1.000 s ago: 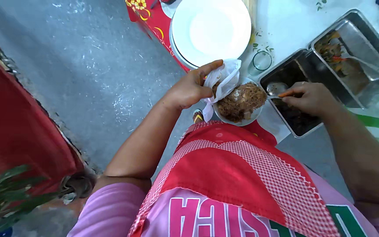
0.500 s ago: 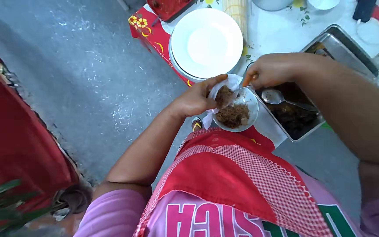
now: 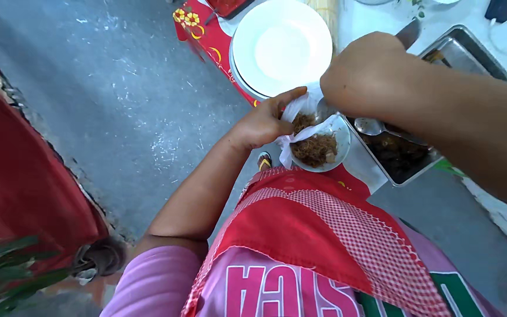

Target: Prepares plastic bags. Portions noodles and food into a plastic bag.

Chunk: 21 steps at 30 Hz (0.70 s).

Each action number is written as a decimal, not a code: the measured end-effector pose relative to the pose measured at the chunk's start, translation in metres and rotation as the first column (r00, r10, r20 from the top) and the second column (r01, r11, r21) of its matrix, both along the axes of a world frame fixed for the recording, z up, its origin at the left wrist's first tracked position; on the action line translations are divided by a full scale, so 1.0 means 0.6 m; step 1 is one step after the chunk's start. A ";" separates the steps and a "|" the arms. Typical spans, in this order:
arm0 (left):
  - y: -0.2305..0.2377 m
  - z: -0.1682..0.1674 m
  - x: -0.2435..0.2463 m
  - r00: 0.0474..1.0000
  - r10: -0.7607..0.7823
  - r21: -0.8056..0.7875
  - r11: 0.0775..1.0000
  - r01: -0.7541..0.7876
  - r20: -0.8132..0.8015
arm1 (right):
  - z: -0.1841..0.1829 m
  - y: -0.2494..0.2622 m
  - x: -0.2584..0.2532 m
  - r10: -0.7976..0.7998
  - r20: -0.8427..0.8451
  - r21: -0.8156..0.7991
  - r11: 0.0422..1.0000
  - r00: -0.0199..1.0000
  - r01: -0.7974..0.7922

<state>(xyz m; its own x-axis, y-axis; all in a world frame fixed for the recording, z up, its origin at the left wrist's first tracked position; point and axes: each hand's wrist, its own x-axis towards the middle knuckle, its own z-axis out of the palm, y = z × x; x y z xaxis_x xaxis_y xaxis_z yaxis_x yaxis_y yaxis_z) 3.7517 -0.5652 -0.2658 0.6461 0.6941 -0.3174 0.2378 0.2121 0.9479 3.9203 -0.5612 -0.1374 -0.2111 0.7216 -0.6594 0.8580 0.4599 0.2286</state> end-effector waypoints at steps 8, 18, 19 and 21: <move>0.004 -0.013 -0.010 0.998 0.050 -0.009 0.999 -0.050 0.045 | 0.008 0.030 0.214 0.037 -0.652 0.015 0.999 0.758 -0.035; 0.006 -0.008 -0.024 0.997 0.050 0.033 0.998 -0.051 0.052 | -0.173 -0.071 0.195 -0.286 -0.110 0.076 0.953 0.952 0.295; 0.007 -0.008 -0.023 0.998 0.043 0.035 0.998 -0.045 0.049 | -0.201 -0.081 0.181 -0.267 -0.142 0.102 0.954 0.953 0.282; 0.009 -0.007 -0.020 0.998 0.036 0.032 0.999 -0.038 0.044 | -0.245 -0.098 0.167 -0.212 -0.201 0.129 0.962 0.956 0.240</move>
<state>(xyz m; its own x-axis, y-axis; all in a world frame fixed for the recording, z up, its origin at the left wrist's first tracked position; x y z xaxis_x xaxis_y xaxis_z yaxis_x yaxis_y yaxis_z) 3.7394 -0.5598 -0.2703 0.6325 0.7274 -0.2661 0.1891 0.1882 0.9638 4.0207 -0.6200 -0.2846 -0.1382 0.8523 -0.5044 0.9690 0.2216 0.1089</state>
